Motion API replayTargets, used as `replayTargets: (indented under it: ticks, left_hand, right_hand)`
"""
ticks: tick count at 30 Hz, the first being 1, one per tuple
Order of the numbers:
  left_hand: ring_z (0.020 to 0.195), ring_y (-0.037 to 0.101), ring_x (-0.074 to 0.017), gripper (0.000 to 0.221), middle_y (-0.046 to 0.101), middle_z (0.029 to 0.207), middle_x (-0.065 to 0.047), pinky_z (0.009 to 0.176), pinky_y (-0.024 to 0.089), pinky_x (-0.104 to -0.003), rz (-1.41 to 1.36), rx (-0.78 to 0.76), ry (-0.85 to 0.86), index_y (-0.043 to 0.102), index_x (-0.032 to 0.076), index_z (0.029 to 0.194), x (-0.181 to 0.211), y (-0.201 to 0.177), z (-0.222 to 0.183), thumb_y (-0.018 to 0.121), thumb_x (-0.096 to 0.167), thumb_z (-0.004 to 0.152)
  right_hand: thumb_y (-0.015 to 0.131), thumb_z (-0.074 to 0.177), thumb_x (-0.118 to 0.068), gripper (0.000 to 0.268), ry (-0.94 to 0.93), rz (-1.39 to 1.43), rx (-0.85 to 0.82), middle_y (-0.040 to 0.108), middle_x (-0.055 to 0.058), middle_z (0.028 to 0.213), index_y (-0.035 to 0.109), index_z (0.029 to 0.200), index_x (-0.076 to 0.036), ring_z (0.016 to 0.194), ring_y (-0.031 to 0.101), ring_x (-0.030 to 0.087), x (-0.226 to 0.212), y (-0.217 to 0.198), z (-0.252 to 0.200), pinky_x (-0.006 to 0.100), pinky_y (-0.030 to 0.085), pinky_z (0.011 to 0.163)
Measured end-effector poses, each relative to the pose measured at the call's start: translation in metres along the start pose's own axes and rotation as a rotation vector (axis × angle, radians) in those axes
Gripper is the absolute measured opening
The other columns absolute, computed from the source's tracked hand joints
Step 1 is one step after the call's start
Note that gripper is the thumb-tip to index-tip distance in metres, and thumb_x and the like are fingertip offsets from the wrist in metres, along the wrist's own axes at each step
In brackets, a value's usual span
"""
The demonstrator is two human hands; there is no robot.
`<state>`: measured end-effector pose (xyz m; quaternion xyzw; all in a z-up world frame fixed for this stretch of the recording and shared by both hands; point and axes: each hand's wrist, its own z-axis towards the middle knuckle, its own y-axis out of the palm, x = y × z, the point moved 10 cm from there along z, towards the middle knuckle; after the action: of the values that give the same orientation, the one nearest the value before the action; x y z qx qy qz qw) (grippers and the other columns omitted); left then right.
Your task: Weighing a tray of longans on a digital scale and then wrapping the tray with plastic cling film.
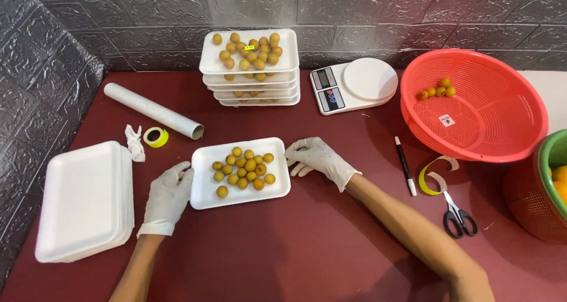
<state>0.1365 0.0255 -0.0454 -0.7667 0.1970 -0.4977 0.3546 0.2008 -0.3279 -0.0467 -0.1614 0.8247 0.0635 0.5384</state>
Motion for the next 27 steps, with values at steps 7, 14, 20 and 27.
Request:
replayTargets:
  ticks: [7,14,20,27]
  left_hand:
    - [0.099,0.071,-0.0324,0.039,0.069,0.122,-0.023,0.080,0.063,-0.042,-0.179,-0.050,-0.031,0.068,0.003,0.134,0.037,-0.010,-0.036,0.054,0.022,0.103]
    - [0.089,0.072,-0.0297,0.038,0.070,0.117,-0.025,0.074,0.063,-0.040,-0.274,-0.064,-0.001,0.068,0.000,0.132,0.052,-0.002,-0.042,0.061,0.014,0.098]
    - [0.079,0.071,-0.0273,0.037,0.071,0.110,-0.024,0.068,0.064,-0.038,-0.344,-0.101,0.071,0.070,-0.002,0.127,0.087,0.026,-0.046,0.064,0.012,0.093]
    - [0.078,0.073,-0.0299,0.036,0.070,0.113,-0.028,0.068,0.066,-0.039,-0.312,-0.240,0.154,0.070,-0.002,0.125,0.125,0.090,-0.041,0.063,0.014,0.094]
  right_hand:
    - [0.078,0.084,-0.017,0.040,0.012,0.030,-0.035,0.076,0.026,0.095,0.071,0.114,0.009,0.069,0.078,0.026,0.014,0.002,0.009,0.028,0.066,0.060]
    - [0.081,0.083,-0.014,0.035,-0.005,0.047,0.010,0.076,0.026,0.092,0.074,0.109,0.008,0.068,0.077,0.026,0.007,-0.019,-0.008,0.027,0.065,0.059]
    - [0.080,0.083,-0.012,0.035,-0.001,0.057,0.104,0.076,0.027,0.092,0.074,0.111,0.008,0.068,0.078,0.028,0.014,-0.068,-0.033,0.030,0.066,0.061]
    - [0.080,0.083,-0.012,0.037,0.041,0.077,0.238,0.076,0.028,0.092,0.073,0.112,0.010,0.068,0.077,0.028,0.028,-0.133,-0.084,0.031,0.065,0.063]
